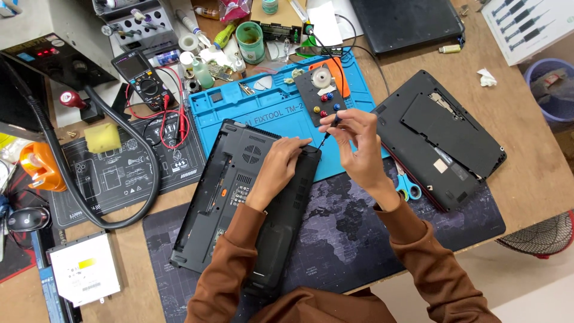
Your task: Disassembling a laptop by removing screws from the casing and extracting an internal component
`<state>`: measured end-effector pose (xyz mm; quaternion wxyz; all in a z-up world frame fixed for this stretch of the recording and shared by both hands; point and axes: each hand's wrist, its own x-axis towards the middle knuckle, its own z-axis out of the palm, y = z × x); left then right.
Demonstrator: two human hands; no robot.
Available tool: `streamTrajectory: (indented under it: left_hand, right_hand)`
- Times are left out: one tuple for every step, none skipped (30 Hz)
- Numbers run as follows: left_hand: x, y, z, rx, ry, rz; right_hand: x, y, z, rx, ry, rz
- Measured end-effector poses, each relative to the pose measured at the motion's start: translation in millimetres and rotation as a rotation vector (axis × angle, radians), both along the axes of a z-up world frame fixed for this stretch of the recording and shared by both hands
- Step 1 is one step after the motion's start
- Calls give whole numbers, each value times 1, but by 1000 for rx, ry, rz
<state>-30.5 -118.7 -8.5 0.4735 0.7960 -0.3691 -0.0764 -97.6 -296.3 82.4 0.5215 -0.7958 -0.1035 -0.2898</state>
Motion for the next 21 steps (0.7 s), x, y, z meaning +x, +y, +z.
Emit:
streamTrajectory:
  left_hand:
    - [1, -2, 0, 1, 0, 0]
    - [1, -4, 1, -26, 44, -12]
    - [3, -6, 1, -54, 86, -27]
    - [2, -8, 14, -52, 85, -29]
    - [0, -10, 27, -143, 144, -52]
    - [-2, -12, 40, -233, 202, -74]
    - [-3, -14, 48, -233, 200, -75]
    - [-5, -16, 57, -283, 236, -99]
    - [-6, -18, 66, -334, 273, -125]
    - [-7, -21, 66, -333, 273, -129]
    - [-7, -23, 67, -356, 282, -128]
    - [-6, -25, 69, -379, 291, -127]
    - [-5, -27, 65, -380, 290, -126]
    - [-3, -29, 60, -382, 298, -120]
    - [-2, -31, 56, -385, 307, -115]
    - [-2, -32, 55, -386, 306, -114]
    - [-1, -33, 53, -413, 327, -120]
    - [-1, -33, 51, -439, 348, -126]
    - [-1, -33, 51, -439, 346, -127]
    - [0, -33, 51, -438, 355, -140]
    - [0, -32, 50, -436, 363, -153]
  right_hand:
    - [1, -3, -5, 1, 0, 0]
    - [2, -5, -10, -59, -15, -26]
    - [2, -8, -15, -119, -31, -55]
    - [3, -11, -17, -118, -32, -57]
    - [2, -13, -20, -208, -69, -72]
    - [2, -16, -23, -297, -105, -86]
    - [4, -17, -26, -296, -107, -87]
    - [6, -18, -30, -317, -118, -89]
    - [6, -20, -33, -339, -127, -93]
    - [6, -19, -30, -339, -127, -97]
    - [7, -19, -26, -310, -121, -77]
    - [8, -18, -23, -282, -114, -58]
    - [7, -15, -14, -282, -116, -56]
    - [7, -12, -6, -259, -99, -28]
    - [5, -10, 3, -235, -82, 1]
    - [6, -14, -7, -236, -83, 1]
    - [6, -18, -17, -233, -77, -39]
    - [6, -22, -26, -230, -72, -80]
    - [6, -21, -24, -230, -73, -80]
    - [6, -20, -22, -227, -69, -86]
    - [6, -19, -20, -223, -64, -91]
